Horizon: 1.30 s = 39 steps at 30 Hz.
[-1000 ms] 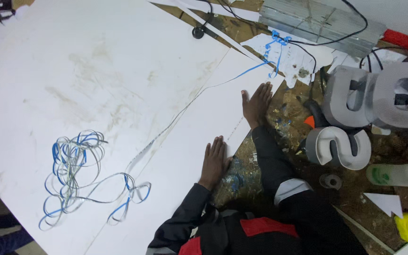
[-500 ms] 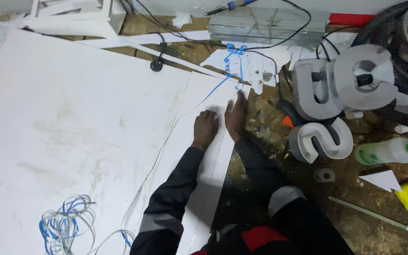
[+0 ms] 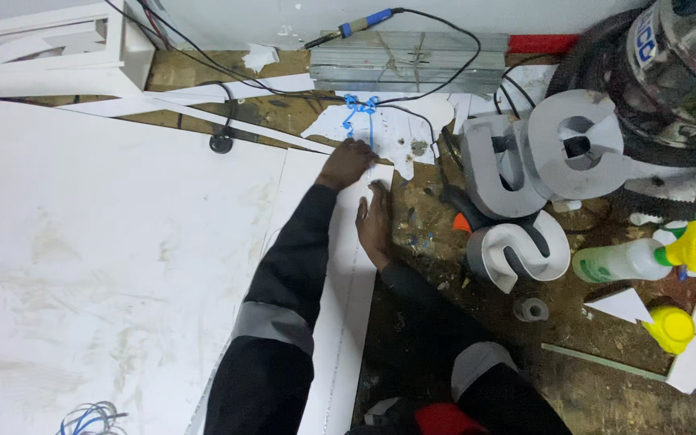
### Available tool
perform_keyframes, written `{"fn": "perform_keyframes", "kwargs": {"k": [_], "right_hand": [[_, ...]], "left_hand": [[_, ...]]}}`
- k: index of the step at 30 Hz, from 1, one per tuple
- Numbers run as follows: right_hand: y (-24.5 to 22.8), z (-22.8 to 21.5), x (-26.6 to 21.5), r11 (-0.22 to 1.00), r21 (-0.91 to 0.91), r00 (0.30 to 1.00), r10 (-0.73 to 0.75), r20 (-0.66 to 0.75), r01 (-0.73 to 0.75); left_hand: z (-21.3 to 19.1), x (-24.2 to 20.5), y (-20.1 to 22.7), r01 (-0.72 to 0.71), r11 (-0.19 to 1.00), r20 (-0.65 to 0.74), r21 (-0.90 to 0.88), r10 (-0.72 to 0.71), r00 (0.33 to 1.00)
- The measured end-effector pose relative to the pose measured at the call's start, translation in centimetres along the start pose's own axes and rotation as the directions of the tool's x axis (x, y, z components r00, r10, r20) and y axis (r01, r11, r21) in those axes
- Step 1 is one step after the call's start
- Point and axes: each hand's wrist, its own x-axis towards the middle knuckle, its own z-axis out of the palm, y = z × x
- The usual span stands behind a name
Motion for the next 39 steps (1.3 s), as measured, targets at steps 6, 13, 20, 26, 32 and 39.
{"fn": "perform_keyframes", "kwargs": {"k": [6, 13, 20, 26, 32, 39], "right_hand": [[-0.6, -0.4, 0.3, 0.991, -0.116, 0.998, -0.066, 0.023, 0.068], [-1.1, -0.6, -0.5, 0.979, -0.195, 0.998, -0.065, -0.003, 0.063], [0.3, 1.1, -0.6, 0.98, -0.188, 0.997, -0.074, -0.034, 0.067], [0.8, 1.4, -0.7, 0.996, -0.046, 0.997, -0.081, 0.018, 0.081], [0.9, 2.1, -1.3, 0.991, -0.111, 0.997, -0.064, 0.042, 0.069], [0.4, 2.0, -1.3, 0.991, -0.127, 0.999, -0.039, 0.028, 0.042]], "left_hand": [[-3.9, -2.5, -3.3, 0.271, 0.961, 0.138, -0.055, -0.262, 0.955], [-6.6, -10.5, -13.2, 0.728, 0.509, 0.107, -0.46, -0.782, 0.614], [-10.3, -29.2, -21.6, -0.191, 0.001, -0.069, -0.982, -0.934, 0.35], [-16.7, -41.7, -26.0, -0.434, 0.17, 0.001, -0.885, -0.93, -0.367], [-15.8, -47.7, -24.8, 0.373, -0.019, -0.027, -0.927, -0.993, -0.116], [-5.4, -33.6, -22.0, 0.902, 0.191, -0.347, -0.388, -0.936, 0.049]]}}
